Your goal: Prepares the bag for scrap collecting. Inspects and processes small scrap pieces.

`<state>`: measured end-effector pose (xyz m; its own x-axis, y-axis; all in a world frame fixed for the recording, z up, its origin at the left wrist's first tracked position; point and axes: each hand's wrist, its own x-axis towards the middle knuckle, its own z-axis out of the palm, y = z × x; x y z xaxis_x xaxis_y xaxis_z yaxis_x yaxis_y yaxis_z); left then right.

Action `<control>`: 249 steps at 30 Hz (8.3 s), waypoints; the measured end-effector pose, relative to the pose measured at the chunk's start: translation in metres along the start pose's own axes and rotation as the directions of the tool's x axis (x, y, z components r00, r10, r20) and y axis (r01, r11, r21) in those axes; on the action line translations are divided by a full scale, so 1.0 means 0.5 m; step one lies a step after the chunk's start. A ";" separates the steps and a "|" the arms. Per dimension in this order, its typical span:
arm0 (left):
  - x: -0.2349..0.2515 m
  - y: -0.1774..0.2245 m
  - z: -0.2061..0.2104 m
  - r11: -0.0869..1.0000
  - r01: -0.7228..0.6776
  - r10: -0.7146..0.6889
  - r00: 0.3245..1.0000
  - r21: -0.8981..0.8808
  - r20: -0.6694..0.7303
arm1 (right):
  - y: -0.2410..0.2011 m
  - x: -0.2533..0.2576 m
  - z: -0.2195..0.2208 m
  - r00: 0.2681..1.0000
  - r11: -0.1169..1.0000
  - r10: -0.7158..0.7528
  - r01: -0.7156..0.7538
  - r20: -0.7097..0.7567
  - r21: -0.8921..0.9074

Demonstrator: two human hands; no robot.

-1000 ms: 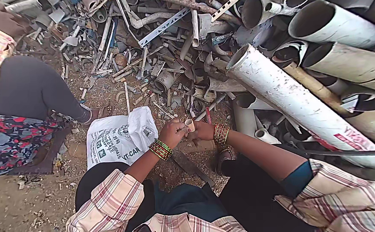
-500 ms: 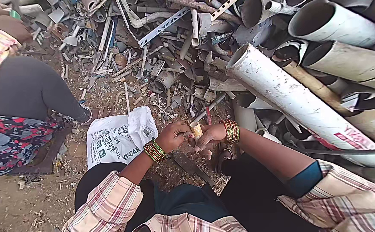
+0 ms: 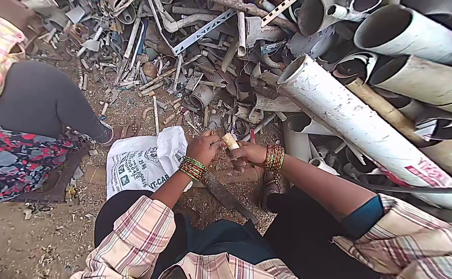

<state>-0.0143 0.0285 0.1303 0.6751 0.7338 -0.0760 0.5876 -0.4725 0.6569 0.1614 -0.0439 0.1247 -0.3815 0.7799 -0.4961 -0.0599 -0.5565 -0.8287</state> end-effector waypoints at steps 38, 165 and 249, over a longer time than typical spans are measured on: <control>0.005 -0.009 0.057 0.738 0.012 0.070 0.993 -0.675 0.093 | 0.007 -0.017 0.019 0.952 0.902 0.007 -0.138 -0.306 -0.410; -0.003 0.011 0.041 0.602 0.158 -0.265 0.964 -0.783 -0.009 | -0.010 0.002 0.037 0.905 0.963 -0.223 0.146 -0.364 -0.226; -0.001 0.008 0.013 0.674 0.326 -0.315 0.938 -0.663 0.141 | 0.001 0.021 0.015 0.891 0.915 -0.207 0.030 -0.405 -0.401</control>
<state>-0.0091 0.0229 0.1281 0.5114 0.7686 -0.3845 0.3203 0.2447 0.9152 0.1506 -0.0383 0.1211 0.0465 0.9256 -0.3757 0.3039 -0.3713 -0.8774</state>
